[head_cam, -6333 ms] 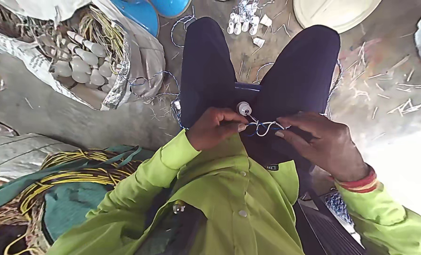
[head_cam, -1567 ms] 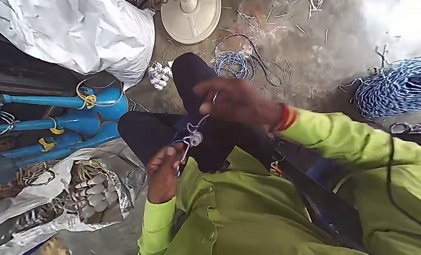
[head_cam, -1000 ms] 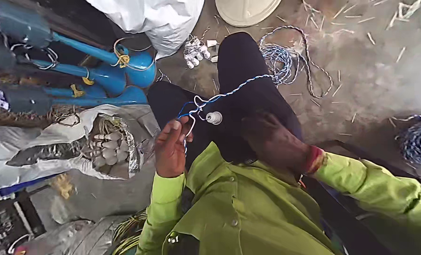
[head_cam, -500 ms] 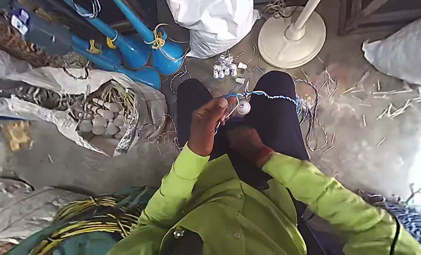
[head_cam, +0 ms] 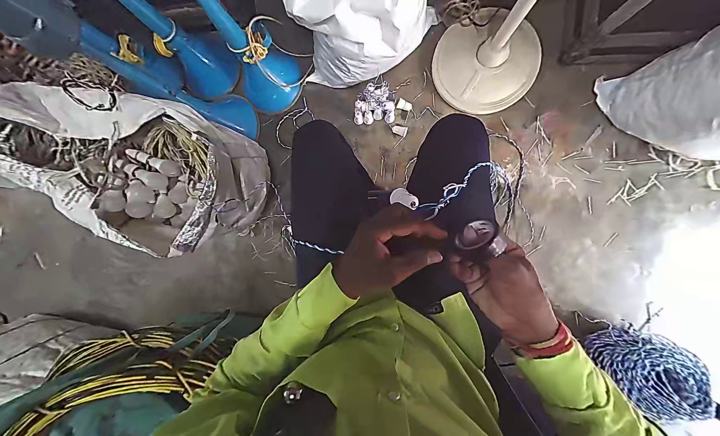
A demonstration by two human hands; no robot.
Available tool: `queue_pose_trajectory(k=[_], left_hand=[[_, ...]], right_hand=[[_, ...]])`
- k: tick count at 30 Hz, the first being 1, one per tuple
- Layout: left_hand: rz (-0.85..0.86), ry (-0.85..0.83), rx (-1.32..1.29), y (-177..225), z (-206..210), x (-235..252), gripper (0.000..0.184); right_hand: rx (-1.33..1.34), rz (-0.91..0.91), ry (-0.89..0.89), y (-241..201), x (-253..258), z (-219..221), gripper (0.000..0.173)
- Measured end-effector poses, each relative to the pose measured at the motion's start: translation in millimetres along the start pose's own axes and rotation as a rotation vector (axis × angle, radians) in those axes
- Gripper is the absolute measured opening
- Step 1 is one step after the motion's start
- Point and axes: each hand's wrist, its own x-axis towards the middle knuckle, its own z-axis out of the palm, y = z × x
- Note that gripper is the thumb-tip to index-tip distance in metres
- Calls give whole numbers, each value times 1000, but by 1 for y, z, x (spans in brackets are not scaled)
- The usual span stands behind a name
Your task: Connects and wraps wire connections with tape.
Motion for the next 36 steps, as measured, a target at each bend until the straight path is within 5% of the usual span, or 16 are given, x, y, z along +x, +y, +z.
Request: queue_pose_trajectory(k=[11,20,27,32,36], left_hand=[[177,56,207,0,15,-3,22],[391,118,491,-8,18,-8,13],[518,164,613,-10,18,-8,11],[495,151,636,-12,19,-7,12],[292,96,362,-5,22,-7,17]], right_hand=[[152,354,-39,3,-3,-2,36],[75,405,124,8,-9,12,51],[74,413,65,10,-12,11,51],[107,426,36,12,-13,10,48],[36,496,62,8,-12,10,48]])
